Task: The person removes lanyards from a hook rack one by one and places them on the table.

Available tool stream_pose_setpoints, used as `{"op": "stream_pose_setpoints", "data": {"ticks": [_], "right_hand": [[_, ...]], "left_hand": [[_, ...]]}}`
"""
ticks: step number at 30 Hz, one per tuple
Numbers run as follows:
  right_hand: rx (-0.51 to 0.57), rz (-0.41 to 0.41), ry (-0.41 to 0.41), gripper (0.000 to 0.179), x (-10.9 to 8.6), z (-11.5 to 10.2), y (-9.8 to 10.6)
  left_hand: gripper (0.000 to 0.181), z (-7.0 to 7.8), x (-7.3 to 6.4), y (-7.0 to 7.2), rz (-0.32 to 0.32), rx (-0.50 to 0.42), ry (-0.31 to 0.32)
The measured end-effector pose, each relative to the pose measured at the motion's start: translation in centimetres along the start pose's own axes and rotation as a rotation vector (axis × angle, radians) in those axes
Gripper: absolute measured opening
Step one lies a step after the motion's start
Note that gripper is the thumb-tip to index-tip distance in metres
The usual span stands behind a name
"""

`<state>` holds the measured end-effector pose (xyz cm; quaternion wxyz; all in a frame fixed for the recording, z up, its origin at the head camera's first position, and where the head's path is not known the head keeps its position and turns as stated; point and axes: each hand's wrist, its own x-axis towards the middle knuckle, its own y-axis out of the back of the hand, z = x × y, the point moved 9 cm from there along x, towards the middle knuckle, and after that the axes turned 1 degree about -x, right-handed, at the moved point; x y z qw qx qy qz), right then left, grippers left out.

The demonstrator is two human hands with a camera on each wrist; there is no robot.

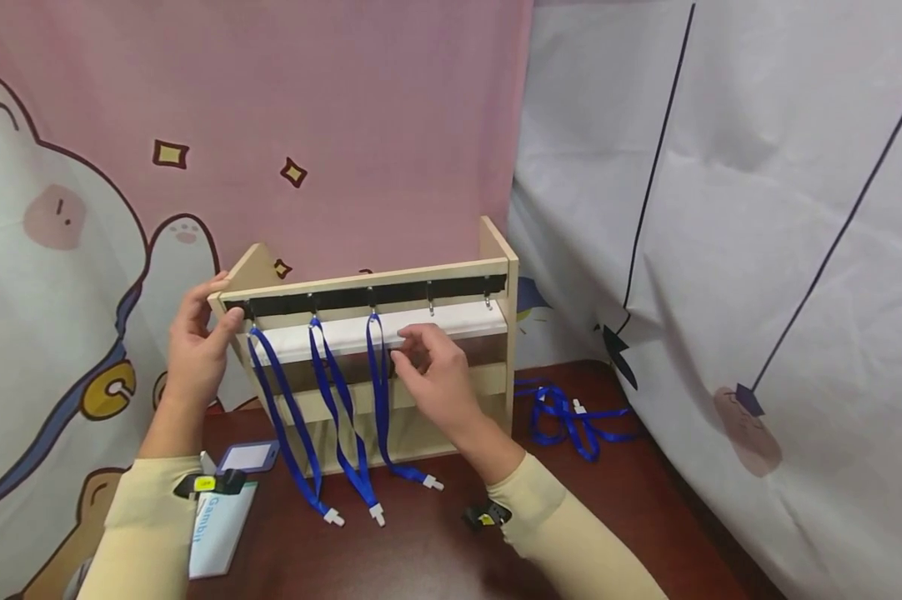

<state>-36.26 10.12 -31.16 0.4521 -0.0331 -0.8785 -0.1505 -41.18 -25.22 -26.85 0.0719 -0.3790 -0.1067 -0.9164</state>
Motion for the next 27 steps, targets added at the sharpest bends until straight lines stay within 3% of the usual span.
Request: {"op": "stream_pose_setpoints", "data": {"ticks": [7, 14, 27], "right_hand": [[-0.018, 0.026, -0.046, 0.028, 1.4, -0.1, -1.7], [-0.045, 0.071, -0.062, 0.027, 2.5, -0.2, -2.3], [0.007, 0.120, -0.059, 0.019, 3.0, 0.1, -2.8]], "left_hand": [[0.046, -0.1, 0.0, 0.1, 0.001, 0.000, -0.007], [0.045, -0.3, 0.1, 0.0, 0.003, -0.002, -0.012], [0.044, -0.4, 0.2, 0.1, 0.010, -0.015, -0.012]]}}
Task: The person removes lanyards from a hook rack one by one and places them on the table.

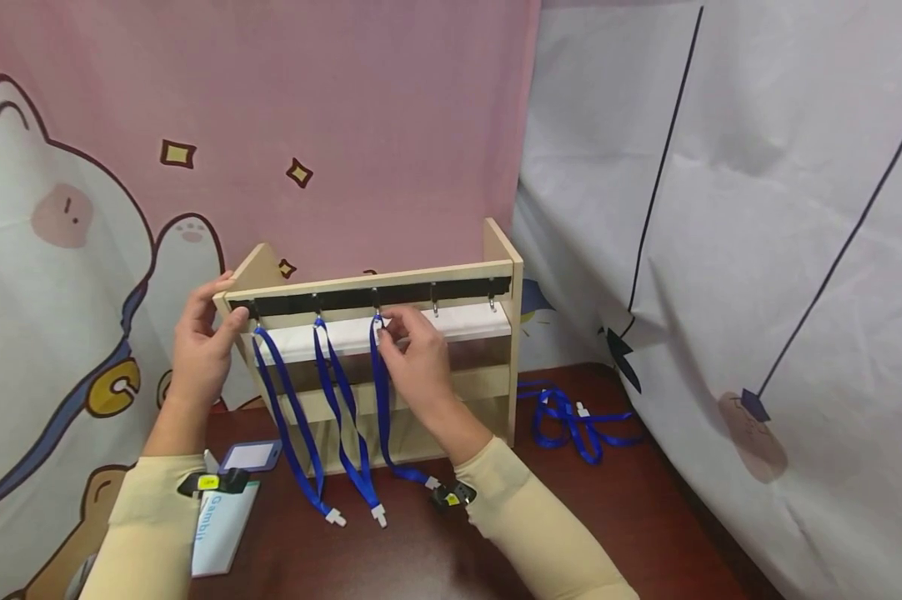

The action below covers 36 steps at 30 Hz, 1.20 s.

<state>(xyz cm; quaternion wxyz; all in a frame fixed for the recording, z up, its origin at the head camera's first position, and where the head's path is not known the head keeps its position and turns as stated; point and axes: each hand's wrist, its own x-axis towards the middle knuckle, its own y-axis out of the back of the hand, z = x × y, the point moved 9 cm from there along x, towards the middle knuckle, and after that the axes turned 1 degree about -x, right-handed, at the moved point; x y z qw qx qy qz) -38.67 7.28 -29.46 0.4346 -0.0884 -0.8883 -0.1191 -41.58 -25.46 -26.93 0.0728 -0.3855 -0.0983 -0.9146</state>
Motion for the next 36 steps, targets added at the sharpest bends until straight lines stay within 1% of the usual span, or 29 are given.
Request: {"op": "stream_pose_setpoints", "data": {"ticks": [5, 10, 16, 22, 25, 30, 33, 36], "right_hand": [[-0.004, 0.047, 0.037, 0.007, 0.0, -0.2, 0.4], [0.015, 0.060, 0.068, 0.005, -0.2, -0.9, 1.2], [0.061, 0.049, 0.070, 0.008, 0.0, -2.2, 2.4], [0.104, 0.005, 0.046, 0.010, 0.3, -3.0, 3.8], [0.121, -0.016, 0.050, 0.010, 0.4, -3.5, 4.8], [0.130, -0.037, 0.105, 0.007, 0.8, -4.8, 6.8], [0.128, -0.032, 0.111, 0.006, 1.2, -5.3, 8.3], [0.111, -0.008, 0.103, 0.006, 1.6, -5.8, 10.0]], "left_hand": [[0.045, -0.1, 0.0, 0.0, -0.005, 0.001, 0.004], [0.046, -0.2, -0.1, -0.1, -0.008, 0.005, 0.006], [0.045, 0.0, 0.0, -0.1, -0.005, -0.016, 0.007], [0.045, 0.1, -0.1, -0.1, -0.001, -0.001, 0.015], [0.045, 0.1, -0.1, -0.1, -0.003, 0.004, 0.015], [0.046, 0.1, 0.0, -0.1, -0.004, -0.004, 0.012], [0.046, 0.1, 0.0, -0.1, -0.003, -0.006, 0.011], [0.046, 0.1, 0.0, -0.1, -0.003, -0.004, 0.008]]}}
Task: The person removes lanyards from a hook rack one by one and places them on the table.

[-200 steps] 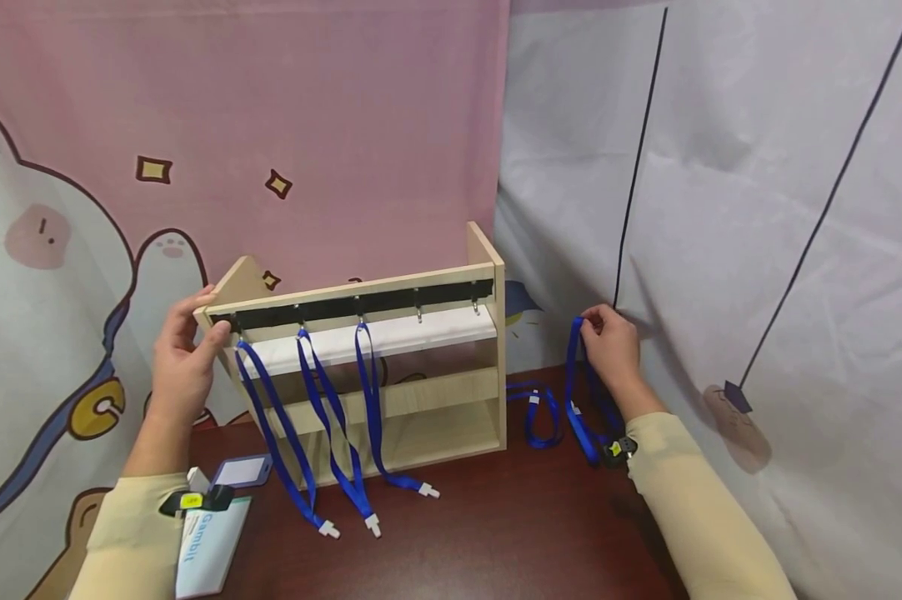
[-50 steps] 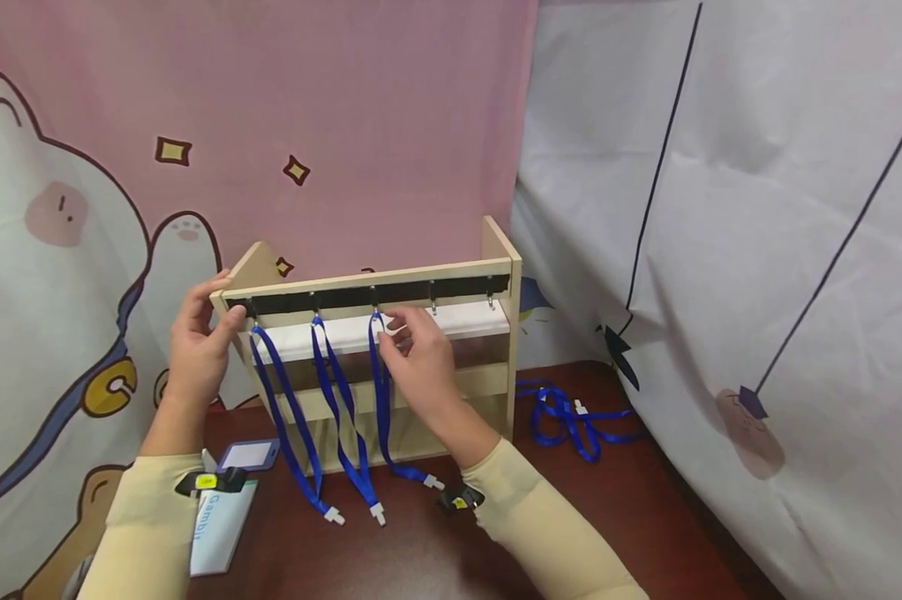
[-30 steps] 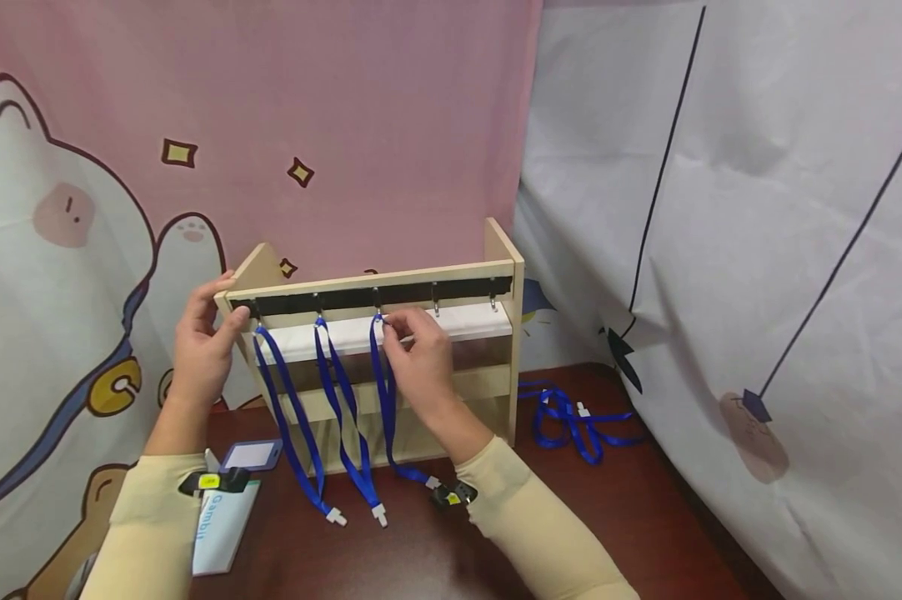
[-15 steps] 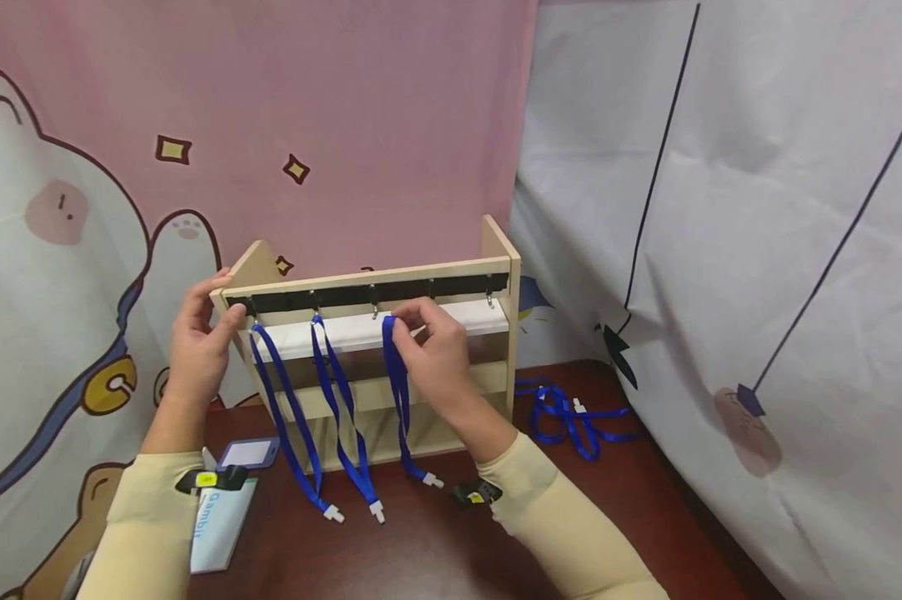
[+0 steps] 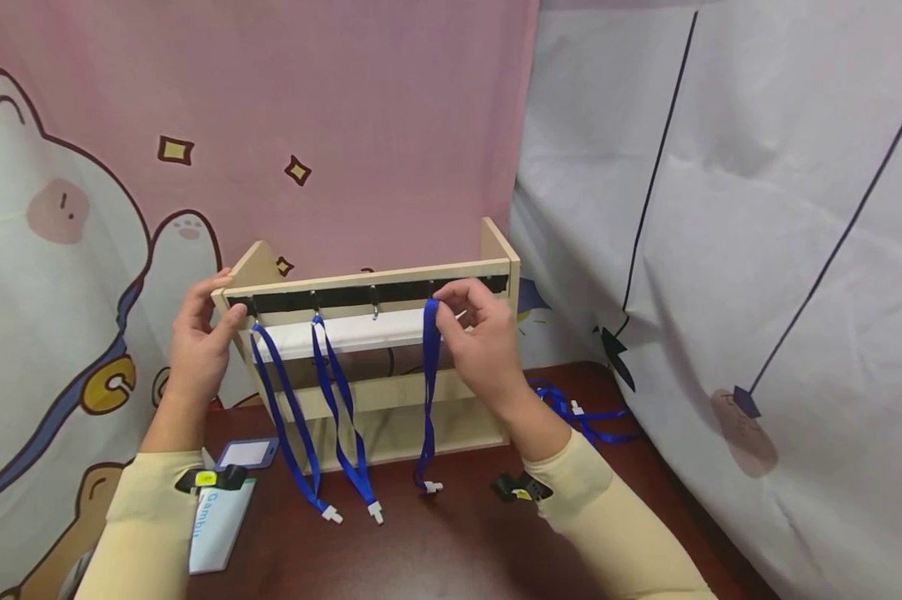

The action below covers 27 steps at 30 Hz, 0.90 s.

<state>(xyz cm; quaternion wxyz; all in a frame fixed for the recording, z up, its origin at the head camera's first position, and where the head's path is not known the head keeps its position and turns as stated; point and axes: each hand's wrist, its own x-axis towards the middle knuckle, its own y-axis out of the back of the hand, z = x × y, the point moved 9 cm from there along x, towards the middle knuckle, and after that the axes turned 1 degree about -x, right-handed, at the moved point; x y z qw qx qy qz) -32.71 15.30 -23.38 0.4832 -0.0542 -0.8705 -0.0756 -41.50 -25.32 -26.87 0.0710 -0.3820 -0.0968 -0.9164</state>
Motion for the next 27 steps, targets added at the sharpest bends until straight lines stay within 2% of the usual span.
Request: {"op": "stream_pose_setpoints", "data": {"ticks": [8, 15, 21, 27], "right_hand": [[-0.027, 0.083, -0.005, 0.007, 0.8, -0.9, 4.4], [-0.007, 0.153, -0.014, 0.011, 1.4, -1.1, 8.2], [-0.109, 0.232, -0.062, 0.011, 1.1, 0.1, 12.2], [-0.216, 0.269, -0.080, 0.014, 1.0, 1.0, 15.7]], "left_hand": [[0.046, -0.1, -0.1, 0.0, -0.007, 0.003, -0.003], [0.046, -0.1, 0.0, 0.1, -0.004, -0.001, -0.010], [0.047, 0.1, -0.2, 0.0, -0.004, 0.008, -0.011], [0.047, 0.2, -0.1, 0.0, -0.005, -0.002, -0.015]]}}
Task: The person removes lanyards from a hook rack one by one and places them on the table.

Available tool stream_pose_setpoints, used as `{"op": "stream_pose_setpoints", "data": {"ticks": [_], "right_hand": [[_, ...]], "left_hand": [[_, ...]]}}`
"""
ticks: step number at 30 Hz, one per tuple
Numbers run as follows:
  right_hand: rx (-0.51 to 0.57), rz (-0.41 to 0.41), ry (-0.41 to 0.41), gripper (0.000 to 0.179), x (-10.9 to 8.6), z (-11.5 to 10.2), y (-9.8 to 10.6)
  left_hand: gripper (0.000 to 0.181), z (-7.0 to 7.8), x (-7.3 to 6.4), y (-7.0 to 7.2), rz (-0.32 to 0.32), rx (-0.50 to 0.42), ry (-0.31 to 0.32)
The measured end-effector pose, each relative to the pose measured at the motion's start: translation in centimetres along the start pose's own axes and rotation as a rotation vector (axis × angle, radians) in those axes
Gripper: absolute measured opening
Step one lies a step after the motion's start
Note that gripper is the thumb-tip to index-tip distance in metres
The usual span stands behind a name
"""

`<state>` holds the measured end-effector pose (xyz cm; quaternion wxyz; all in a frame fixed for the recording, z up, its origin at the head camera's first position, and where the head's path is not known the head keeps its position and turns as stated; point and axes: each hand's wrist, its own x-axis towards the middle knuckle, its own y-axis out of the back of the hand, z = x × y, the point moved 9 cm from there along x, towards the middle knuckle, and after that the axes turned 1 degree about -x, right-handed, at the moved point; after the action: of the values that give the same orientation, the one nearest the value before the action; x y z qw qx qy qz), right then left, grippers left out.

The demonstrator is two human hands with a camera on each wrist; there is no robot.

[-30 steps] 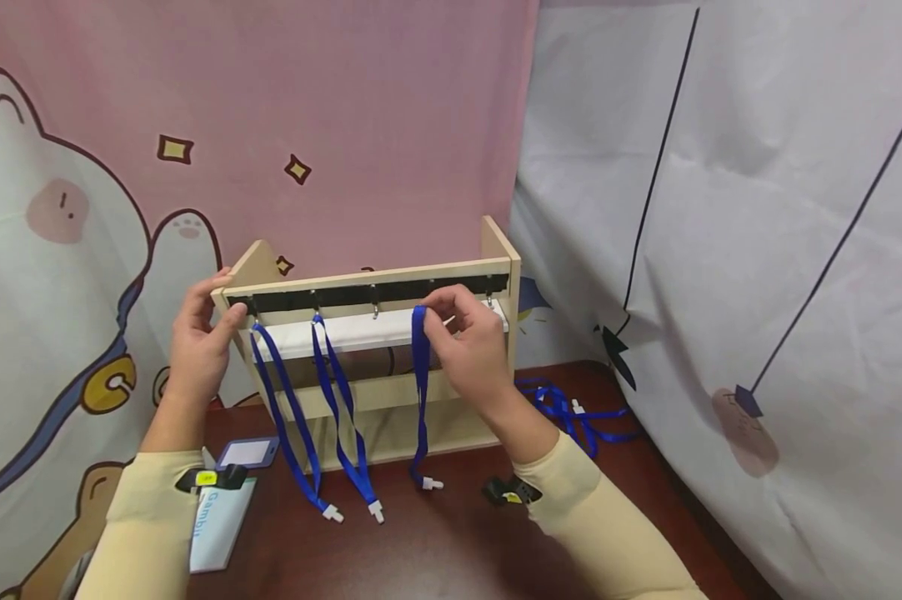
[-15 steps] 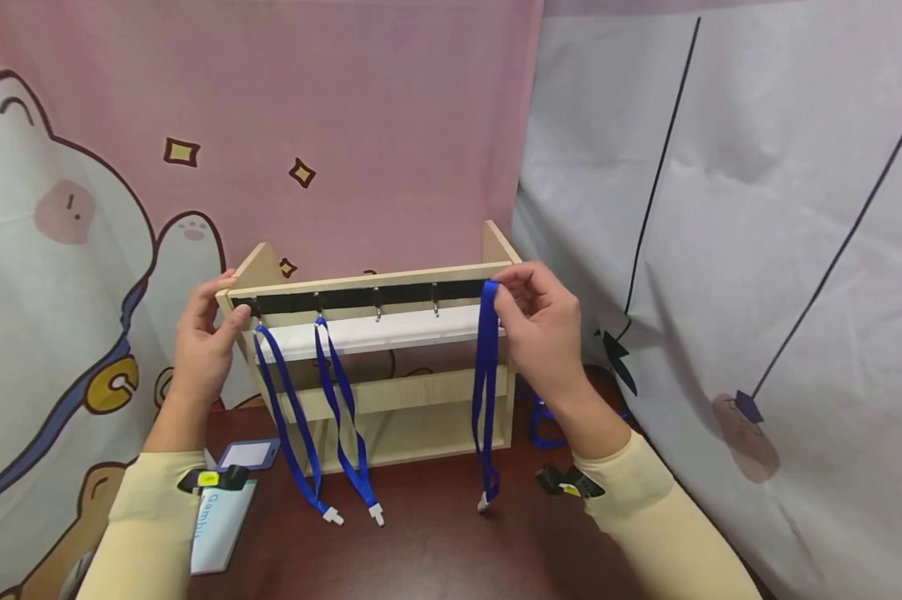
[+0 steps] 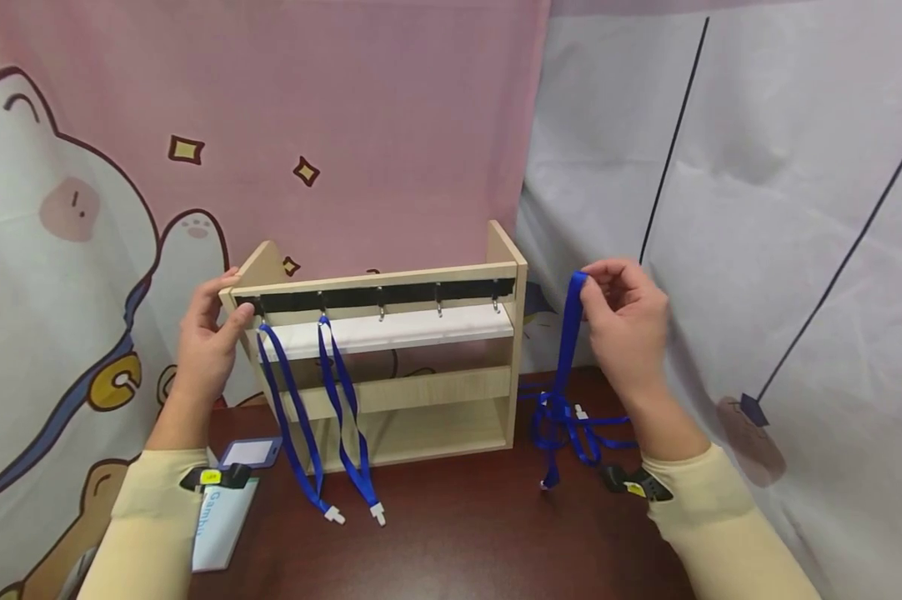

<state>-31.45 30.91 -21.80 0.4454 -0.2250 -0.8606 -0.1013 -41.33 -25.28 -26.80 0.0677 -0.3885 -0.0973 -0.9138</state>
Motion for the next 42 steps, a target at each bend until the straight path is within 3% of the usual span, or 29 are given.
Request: {"op": "stream_pose_setpoints", "data": {"ticks": [8, 15, 27, 36, 42], "right_hand": [[-0.155, 0.095, 0.008, 0.017, 1.0, 0.4, 3.0], [-0.163, 0.132, 0.008, 0.019, 1.3, 0.2, 4.0], [-0.221, 0.036, -0.036, 0.012, -0.4, 1.5, 2.3], [-0.214, 0.016, -0.105, 0.012, -1.6, 5.9, 2.0], [-0.208, 0.010, -0.109, 0.012, -2.2, 7.4, 2.5]], "left_hand": [[0.046, -0.2, 0.1, 0.0, 0.002, -0.012, 0.001], [0.045, -0.3, 0.1, 0.1, 0.003, -0.006, 0.005], [0.046, -0.3, 0.1, 0.0, 0.000, 0.002, 0.011], [0.045, -0.4, 0.0, -0.1, -0.003, 0.000, 0.012], [0.045, -0.2, 0.1, -0.1, 0.005, -0.014, 0.012]]}}
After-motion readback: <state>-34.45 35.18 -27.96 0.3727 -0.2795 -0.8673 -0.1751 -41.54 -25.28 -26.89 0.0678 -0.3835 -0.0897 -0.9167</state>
